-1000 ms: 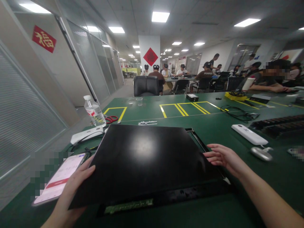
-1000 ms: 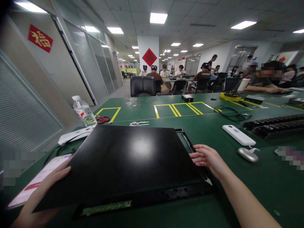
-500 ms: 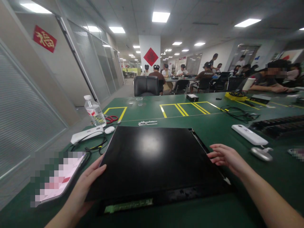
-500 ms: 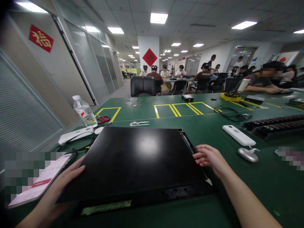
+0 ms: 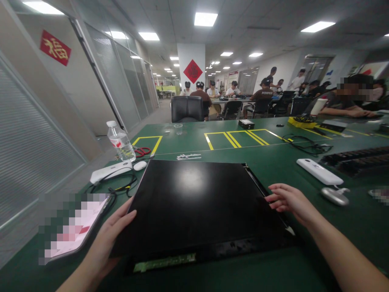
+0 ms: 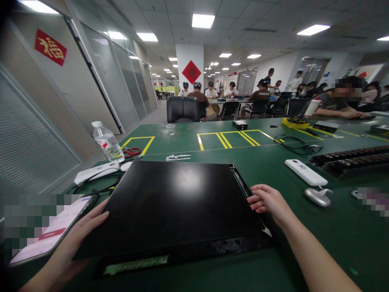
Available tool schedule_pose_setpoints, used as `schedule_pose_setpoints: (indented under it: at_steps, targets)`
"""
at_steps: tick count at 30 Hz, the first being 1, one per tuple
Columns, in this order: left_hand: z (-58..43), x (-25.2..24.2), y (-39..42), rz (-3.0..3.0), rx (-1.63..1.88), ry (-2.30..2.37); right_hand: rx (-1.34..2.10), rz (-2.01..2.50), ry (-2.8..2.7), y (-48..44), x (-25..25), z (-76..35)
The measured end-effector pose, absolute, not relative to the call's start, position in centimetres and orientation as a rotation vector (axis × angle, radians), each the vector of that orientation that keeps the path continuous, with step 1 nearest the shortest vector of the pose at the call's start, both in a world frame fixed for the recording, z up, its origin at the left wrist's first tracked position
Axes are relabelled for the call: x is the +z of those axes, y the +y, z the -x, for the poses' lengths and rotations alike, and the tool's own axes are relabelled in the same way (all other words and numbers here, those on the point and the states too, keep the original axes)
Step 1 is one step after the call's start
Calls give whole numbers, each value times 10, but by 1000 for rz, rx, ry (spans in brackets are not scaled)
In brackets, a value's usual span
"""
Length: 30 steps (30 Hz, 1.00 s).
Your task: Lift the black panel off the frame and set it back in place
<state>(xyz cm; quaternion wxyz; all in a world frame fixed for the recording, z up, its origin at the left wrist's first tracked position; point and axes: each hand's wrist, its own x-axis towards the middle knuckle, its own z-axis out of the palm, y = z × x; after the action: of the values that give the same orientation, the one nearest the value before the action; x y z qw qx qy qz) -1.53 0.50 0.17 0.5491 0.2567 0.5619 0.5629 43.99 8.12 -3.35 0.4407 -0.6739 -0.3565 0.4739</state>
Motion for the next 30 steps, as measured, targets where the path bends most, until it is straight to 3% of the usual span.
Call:
schedule_pose_setpoints:
  at_steps: [30]
  targets:
    - [19,-20,13,-680,1126,1238,1066,1897,-1026,84,-30,-440]
